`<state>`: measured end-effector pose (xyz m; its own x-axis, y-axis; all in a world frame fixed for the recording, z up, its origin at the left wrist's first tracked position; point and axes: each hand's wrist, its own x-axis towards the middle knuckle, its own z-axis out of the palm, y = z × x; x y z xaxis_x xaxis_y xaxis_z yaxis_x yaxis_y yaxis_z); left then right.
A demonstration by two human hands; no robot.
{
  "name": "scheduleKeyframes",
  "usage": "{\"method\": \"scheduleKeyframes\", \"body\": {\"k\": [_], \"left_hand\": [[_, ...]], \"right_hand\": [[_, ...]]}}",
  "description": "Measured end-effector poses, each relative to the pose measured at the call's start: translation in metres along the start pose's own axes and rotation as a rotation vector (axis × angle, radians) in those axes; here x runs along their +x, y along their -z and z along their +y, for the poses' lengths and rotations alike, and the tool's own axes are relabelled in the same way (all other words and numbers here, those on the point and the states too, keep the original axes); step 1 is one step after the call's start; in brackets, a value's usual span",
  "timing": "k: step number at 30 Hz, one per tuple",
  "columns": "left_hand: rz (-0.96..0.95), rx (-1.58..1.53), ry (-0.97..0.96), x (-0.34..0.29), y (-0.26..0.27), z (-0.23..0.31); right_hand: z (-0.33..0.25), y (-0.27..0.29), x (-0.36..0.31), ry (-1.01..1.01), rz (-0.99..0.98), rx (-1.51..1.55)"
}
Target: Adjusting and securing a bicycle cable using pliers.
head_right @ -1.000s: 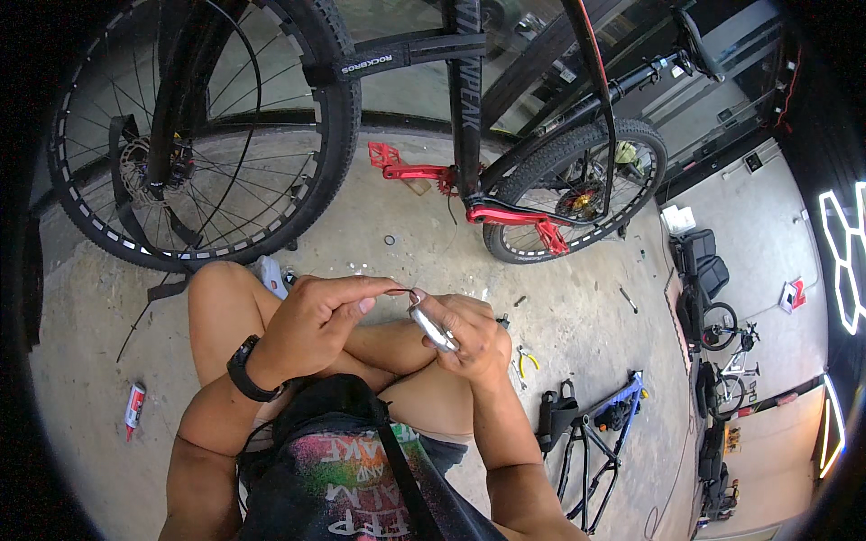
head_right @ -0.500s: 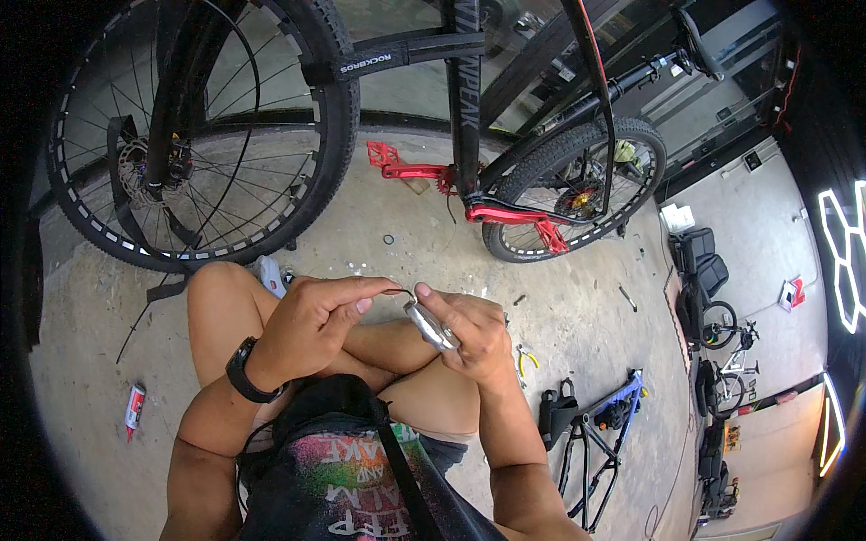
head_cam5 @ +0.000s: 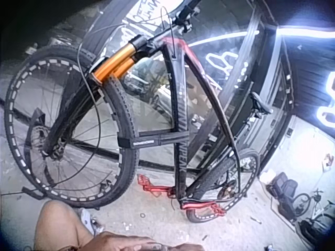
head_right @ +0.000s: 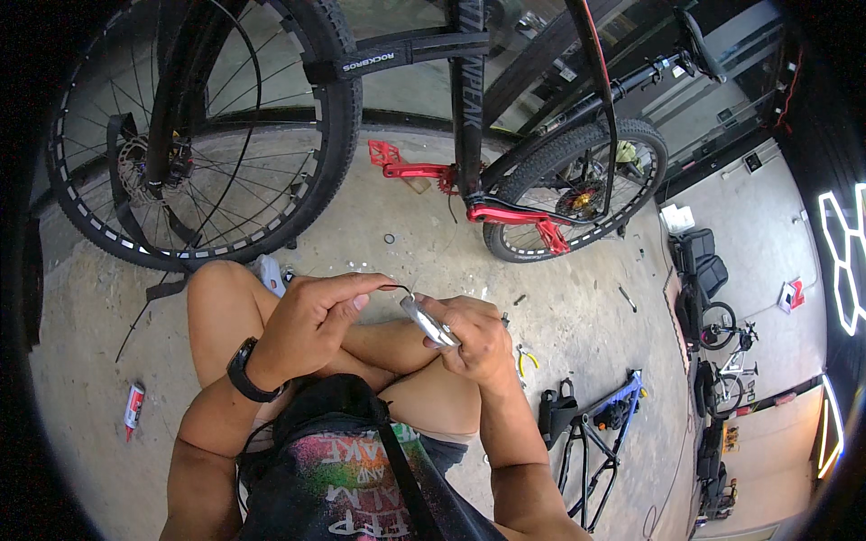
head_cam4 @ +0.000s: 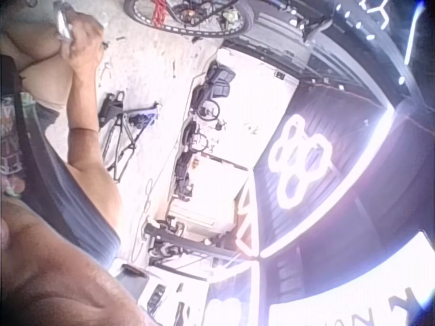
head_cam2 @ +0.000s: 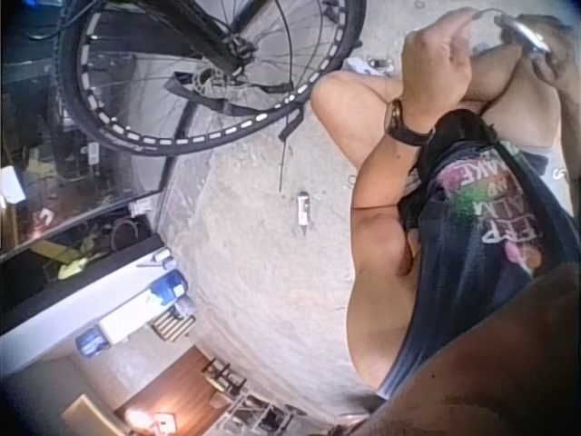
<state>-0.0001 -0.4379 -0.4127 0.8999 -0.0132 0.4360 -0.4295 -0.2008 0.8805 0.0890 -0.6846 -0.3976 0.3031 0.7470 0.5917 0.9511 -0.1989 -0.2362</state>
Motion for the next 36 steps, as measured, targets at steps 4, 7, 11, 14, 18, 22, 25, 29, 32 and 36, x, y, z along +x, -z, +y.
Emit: {"method": "scheduleKeyframes", "body": {"k": [4,7,11,14,18,22,25,29,32,36], "left_hand": [[-0.007,-0.019,0.022,0.000,0.002,0.002],[0.003,-0.009,-0.001,0.000,0.002,0.001],[0.007,0.001,-0.011,-0.001,0.003,-0.001],[0.017,-0.004,-0.017,-0.001,0.001,-0.002],[0.022,-0.011,-0.008,-0.003,0.001,-0.002],[0.025,-0.019,-0.009,-0.002,0.001,-0.001],[0.003,-0.025,0.029,-0.002,0.002,0.001],[0.094,-0.025,-0.103,-0.001,-0.003,-0.006],[0.053,-0.037,-0.037,-0.003,0.000,0.000],[0.012,0.024,-0.049,-0.003,0.002,0.006]], "right_hand": [[-0.003,0.001,0.005,-0.044,-0.011,0.084],[-0.003,0.004,0.007,-0.074,-0.047,0.086],[-0.006,0.005,0.008,-0.105,-0.072,0.077],[-0.002,0.002,0.006,-0.093,-0.060,0.101],[-0.006,0.001,0.007,-0.111,-0.052,0.119],[-0.005,0.001,0.006,-0.109,-0.052,0.133],[-0.002,-0.002,0.003,-0.091,-0.043,0.090],[0.005,-0.005,-0.001,-0.072,-0.017,0.075],[0.003,-0.008,-0.004,-0.101,0.056,0.139],[-0.003,0.002,-0.004,-0.248,-0.077,0.201]]}}
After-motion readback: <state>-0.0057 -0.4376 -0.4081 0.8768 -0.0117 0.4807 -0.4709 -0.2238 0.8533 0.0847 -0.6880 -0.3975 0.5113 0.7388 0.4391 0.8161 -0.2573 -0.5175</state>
